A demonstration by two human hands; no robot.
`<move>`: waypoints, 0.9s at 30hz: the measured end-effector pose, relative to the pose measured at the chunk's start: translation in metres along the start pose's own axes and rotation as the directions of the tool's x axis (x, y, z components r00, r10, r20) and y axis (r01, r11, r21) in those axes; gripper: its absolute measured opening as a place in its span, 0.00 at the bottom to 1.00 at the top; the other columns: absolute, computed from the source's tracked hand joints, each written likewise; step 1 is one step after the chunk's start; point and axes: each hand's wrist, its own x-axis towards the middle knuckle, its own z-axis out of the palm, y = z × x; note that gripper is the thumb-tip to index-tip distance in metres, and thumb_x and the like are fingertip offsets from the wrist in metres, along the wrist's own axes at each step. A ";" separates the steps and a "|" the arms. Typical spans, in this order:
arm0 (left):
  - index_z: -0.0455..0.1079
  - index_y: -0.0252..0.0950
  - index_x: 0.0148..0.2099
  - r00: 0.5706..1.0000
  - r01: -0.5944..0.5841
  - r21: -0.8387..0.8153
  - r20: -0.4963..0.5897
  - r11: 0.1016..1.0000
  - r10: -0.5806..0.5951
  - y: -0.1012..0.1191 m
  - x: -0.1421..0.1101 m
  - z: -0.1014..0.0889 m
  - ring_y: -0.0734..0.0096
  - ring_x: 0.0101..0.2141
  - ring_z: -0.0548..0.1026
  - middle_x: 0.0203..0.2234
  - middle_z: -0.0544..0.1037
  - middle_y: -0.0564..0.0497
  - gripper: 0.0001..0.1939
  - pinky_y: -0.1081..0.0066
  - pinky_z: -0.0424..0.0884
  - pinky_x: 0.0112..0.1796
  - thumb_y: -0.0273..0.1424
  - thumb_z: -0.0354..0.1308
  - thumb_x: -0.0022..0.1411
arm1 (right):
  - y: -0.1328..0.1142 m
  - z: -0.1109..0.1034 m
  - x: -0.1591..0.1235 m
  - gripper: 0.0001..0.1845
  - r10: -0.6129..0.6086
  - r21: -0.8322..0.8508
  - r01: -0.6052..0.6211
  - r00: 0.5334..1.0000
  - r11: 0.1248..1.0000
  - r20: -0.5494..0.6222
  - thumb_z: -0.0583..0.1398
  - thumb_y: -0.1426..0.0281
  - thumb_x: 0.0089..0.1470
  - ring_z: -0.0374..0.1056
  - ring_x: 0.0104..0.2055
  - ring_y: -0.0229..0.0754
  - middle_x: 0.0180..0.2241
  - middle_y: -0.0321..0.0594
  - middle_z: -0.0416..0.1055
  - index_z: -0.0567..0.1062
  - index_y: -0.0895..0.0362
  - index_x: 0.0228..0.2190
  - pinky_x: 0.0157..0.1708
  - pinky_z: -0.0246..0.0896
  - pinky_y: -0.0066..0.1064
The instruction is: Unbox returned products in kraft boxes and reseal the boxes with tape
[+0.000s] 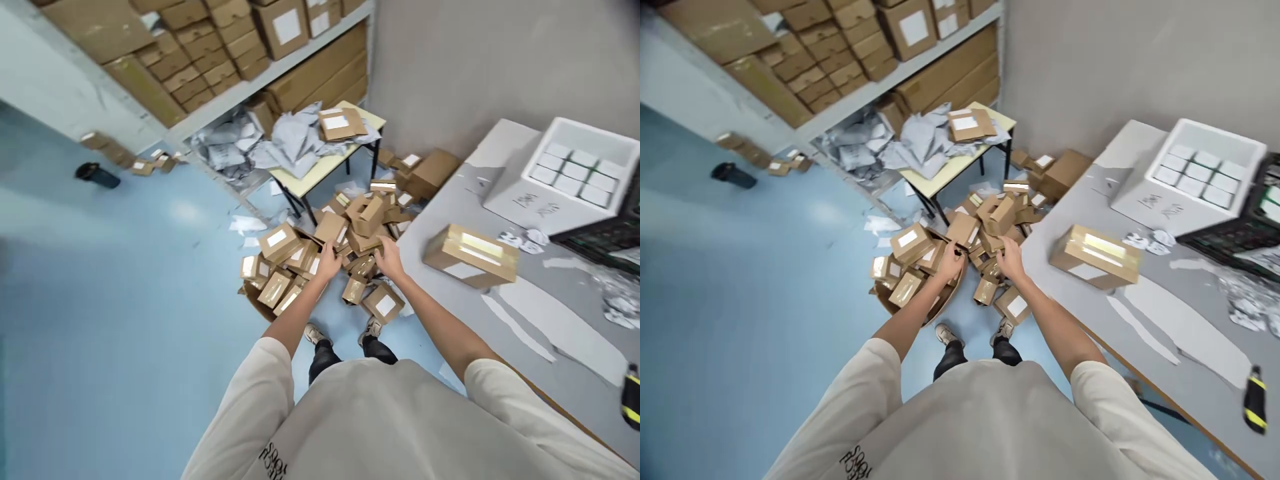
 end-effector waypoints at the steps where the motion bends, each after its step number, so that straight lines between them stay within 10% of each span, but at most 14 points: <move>1: 0.60 0.39 0.66 0.999 0.030 -0.002 -0.029 1.000 -0.030 -0.020 -0.008 -0.022 0.53 0.65 0.65 0.62 0.67 0.40 0.34 0.52 0.60 0.66 0.23 0.57 0.58 | -0.016 0.023 0.006 0.30 -0.025 0.008 0.025 0.999 1.000 0.038 0.54 0.68 0.58 0.61 0.63 0.59 0.61 0.51 0.68 0.67 0.54 0.61 0.63 0.55 0.55; 9: 0.63 0.40 0.62 0.966 0.213 -0.025 -0.148 0.977 -0.214 -0.179 -0.082 -0.185 0.54 0.64 0.64 0.59 0.69 0.41 0.28 0.54 0.60 0.65 0.23 0.56 0.59 | -0.149 0.222 0.014 0.26 -0.155 0.093 0.136 0.957 0.986 0.245 0.55 0.69 0.58 0.61 0.64 0.57 0.60 0.48 0.67 0.72 0.52 0.57 0.66 0.55 0.53; 15: 0.64 0.40 0.60 0.915 0.342 -0.056 -0.208 0.938 -0.346 -0.264 -0.120 -0.274 0.54 0.62 0.67 0.57 0.69 0.41 0.28 0.54 0.61 0.65 0.22 0.57 0.57 | -0.225 0.328 0.011 0.23 -0.182 0.132 0.142 0.910 0.981 0.373 0.55 0.69 0.58 0.62 0.64 0.57 0.60 0.47 0.68 0.75 0.52 0.54 0.65 0.55 0.57; 20: 0.66 0.42 0.58 0.865 0.420 -0.103 -0.257 0.902 -0.432 -0.306 -0.135 -0.303 0.51 0.64 0.65 0.57 0.71 0.43 0.27 0.51 0.60 0.66 0.21 0.57 0.55 | -0.253 0.385 0.025 0.21 -0.228 0.143 0.182 0.858 0.973 0.460 0.55 0.69 0.58 0.62 0.63 0.55 0.59 0.46 0.69 0.76 0.51 0.52 0.65 0.56 0.55; 27: 0.66 0.39 0.58 0.789 0.505 -0.171 -0.306 0.846 -0.533 -0.365 -0.138 -0.294 0.51 0.64 0.65 0.56 0.71 0.42 0.26 0.51 0.60 0.66 0.24 0.57 0.57 | -0.247 0.459 0.062 0.21 -0.309 0.188 0.245 0.742 0.951 0.595 0.54 0.71 0.59 0.66 0.60 0.53 0.56 0.47 0.71 0.77 0.54 0.52 0.63 0.61 0.49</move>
